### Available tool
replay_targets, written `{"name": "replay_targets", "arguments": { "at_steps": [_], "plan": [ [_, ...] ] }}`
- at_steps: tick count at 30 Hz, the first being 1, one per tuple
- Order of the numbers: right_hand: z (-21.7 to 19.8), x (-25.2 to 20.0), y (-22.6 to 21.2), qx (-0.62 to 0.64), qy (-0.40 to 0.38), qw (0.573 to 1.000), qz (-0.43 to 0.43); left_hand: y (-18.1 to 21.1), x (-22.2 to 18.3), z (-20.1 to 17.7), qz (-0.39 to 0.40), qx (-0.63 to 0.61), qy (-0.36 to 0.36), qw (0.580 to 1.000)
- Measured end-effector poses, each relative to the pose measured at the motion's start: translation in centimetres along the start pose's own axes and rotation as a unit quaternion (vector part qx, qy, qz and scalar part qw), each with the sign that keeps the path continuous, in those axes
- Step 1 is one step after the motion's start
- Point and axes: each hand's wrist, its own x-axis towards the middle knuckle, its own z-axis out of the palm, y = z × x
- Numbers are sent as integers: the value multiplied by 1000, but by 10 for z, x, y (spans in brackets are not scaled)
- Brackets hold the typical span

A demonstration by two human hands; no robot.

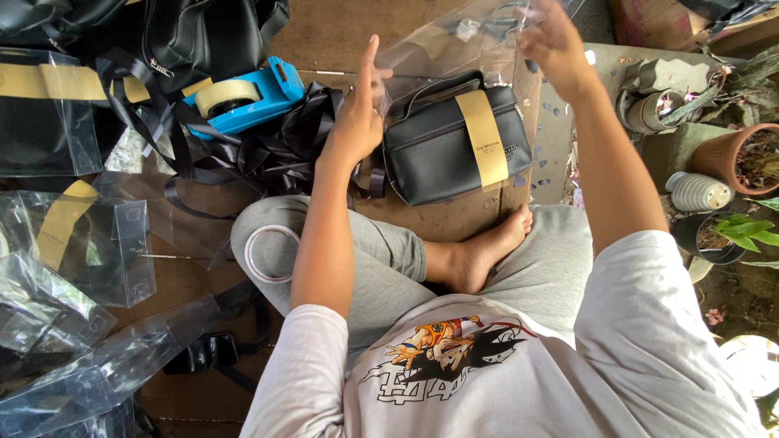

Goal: The person packages small black bags into clear plastic sleeves by hand, inserting each bag into a sleeve and folding the top down.

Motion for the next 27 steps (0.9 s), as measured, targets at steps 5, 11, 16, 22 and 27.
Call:
{"name": "replay_targets", "arguments": {
  "at_steps": [5, 11, 16, 22, 27],
  "plan": [
    [-21, 13, 3, -50, 47, 997, 45, -18, 5, -3, 85, 122, 70, 986],
    [-18, -39, -30, -124, 10, 991, -57, 5, -1, -8, 66, 126, -15, 990],
    [-23, -77, 14, -164, 57, 984, -51, -1, -9, 5, 33, 118, -25, 992],
    [-33, -84, 15, -230, 61, 965, -107, -13, -4, 18, 84, 63, 45, 993],
    [-40, -74, 11, -114, 25, 992, -56, -17, -5, 30, 54, -25, 65, 996]
  ]
}}
